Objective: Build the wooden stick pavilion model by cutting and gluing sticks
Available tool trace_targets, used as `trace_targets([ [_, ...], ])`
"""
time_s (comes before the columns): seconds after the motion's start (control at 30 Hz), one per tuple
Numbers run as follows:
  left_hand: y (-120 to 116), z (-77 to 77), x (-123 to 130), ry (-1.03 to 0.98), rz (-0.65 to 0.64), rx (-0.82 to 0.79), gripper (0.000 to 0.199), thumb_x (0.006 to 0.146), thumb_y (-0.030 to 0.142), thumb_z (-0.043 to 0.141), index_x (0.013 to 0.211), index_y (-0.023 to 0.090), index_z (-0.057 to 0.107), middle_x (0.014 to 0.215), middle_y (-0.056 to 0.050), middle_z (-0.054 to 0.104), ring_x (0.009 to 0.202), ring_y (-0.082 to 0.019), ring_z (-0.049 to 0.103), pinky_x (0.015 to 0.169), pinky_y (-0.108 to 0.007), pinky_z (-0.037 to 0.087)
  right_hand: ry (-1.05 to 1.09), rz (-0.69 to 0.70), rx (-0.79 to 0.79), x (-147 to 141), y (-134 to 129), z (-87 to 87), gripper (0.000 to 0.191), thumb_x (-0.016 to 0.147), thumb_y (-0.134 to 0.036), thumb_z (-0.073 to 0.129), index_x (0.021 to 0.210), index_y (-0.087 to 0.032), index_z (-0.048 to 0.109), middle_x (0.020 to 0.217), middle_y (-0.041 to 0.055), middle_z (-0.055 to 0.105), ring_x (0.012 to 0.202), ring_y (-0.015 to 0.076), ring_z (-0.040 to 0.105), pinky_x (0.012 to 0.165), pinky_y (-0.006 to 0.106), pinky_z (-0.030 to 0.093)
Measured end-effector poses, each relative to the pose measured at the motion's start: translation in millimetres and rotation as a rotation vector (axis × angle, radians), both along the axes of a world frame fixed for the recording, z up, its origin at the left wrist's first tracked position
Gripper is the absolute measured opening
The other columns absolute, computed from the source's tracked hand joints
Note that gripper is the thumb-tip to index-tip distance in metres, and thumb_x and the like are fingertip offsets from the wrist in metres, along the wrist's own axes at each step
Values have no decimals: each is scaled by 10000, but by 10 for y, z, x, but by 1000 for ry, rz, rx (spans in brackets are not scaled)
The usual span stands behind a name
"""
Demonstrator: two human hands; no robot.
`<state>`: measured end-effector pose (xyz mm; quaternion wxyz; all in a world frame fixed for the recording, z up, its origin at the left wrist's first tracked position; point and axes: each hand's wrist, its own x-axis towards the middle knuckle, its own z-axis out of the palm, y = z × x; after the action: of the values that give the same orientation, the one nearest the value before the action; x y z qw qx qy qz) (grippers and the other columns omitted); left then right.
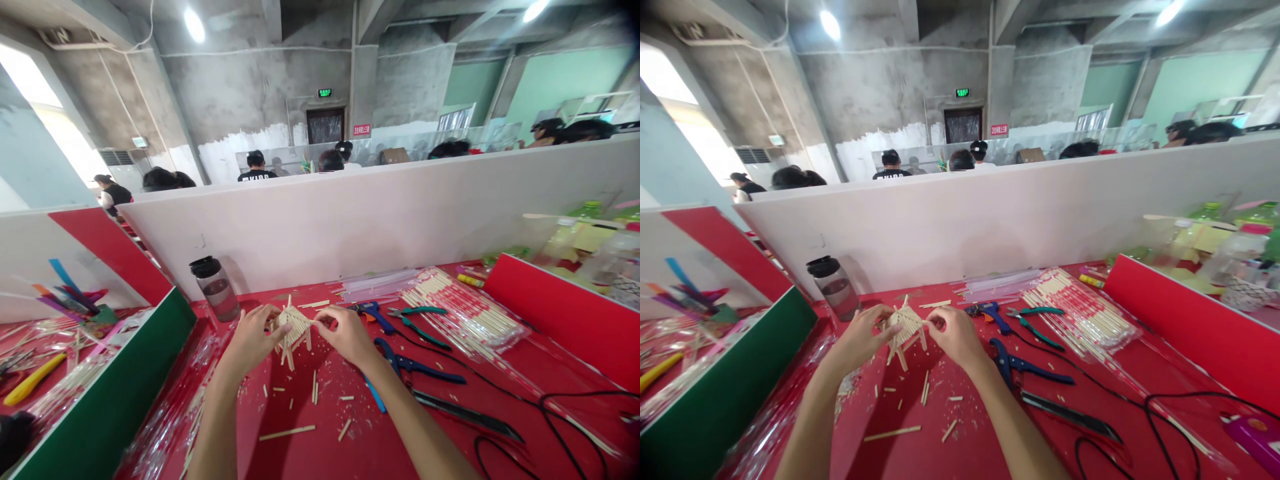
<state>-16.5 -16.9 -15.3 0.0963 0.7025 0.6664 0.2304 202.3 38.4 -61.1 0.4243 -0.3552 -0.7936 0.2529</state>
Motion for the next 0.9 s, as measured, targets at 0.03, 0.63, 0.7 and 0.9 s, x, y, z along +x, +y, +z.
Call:
trace_targets([
  [0.03, 3, -4, -1, 3, 0, 5, 318, 838, 489, 531, 981, 218, 613, 1043, -91, 689, 952, -257, 610, 1081, -577, 244, 1, 1, -2, 1, 1, -2, 108, 855, -235, 596, 814, -190, 686, 793, 31, 699, 705, 156, 622, 663, 240, 458],
  [0.63, 73, -85, -20, 62, 42, 86, 284, 821, 450, 525, 944, 210, 613, 957, -67, 705, 909, -252, 636, 1059, -528, 304, -376, 58, -145, 484, 48, 159, 52, 774, -232, 683, 820, -210, 673, 745, 13, 710, 688, 159, 659, 613, 224, 429],
  [0.7, 82, -87, -16, 69, 43, 87, 278, 827, 445, 513, 944, 211, 608, 945, -61, 705, 895, -249, 640, 1044, -528, 314, -496, 145, -172, 555, 2, 166, 44, 725, -187, 714, 731, -221, 688, 685, -4, 698, 646, 151, 646, 563, 211, 391],
  [0.9, 81, -75, -19, 34, 27, 64, 284, 834, 422, 493, 966, 191, 590, 965, -81, 700, 896, -243, 647, 898, -412, 446, -726, 252, -229, 513, -334, 57, 104, 666, -184, 773, 712, -254, 711, 633, -37, 668, 590, 141, 617, 502, 203, 335],
])
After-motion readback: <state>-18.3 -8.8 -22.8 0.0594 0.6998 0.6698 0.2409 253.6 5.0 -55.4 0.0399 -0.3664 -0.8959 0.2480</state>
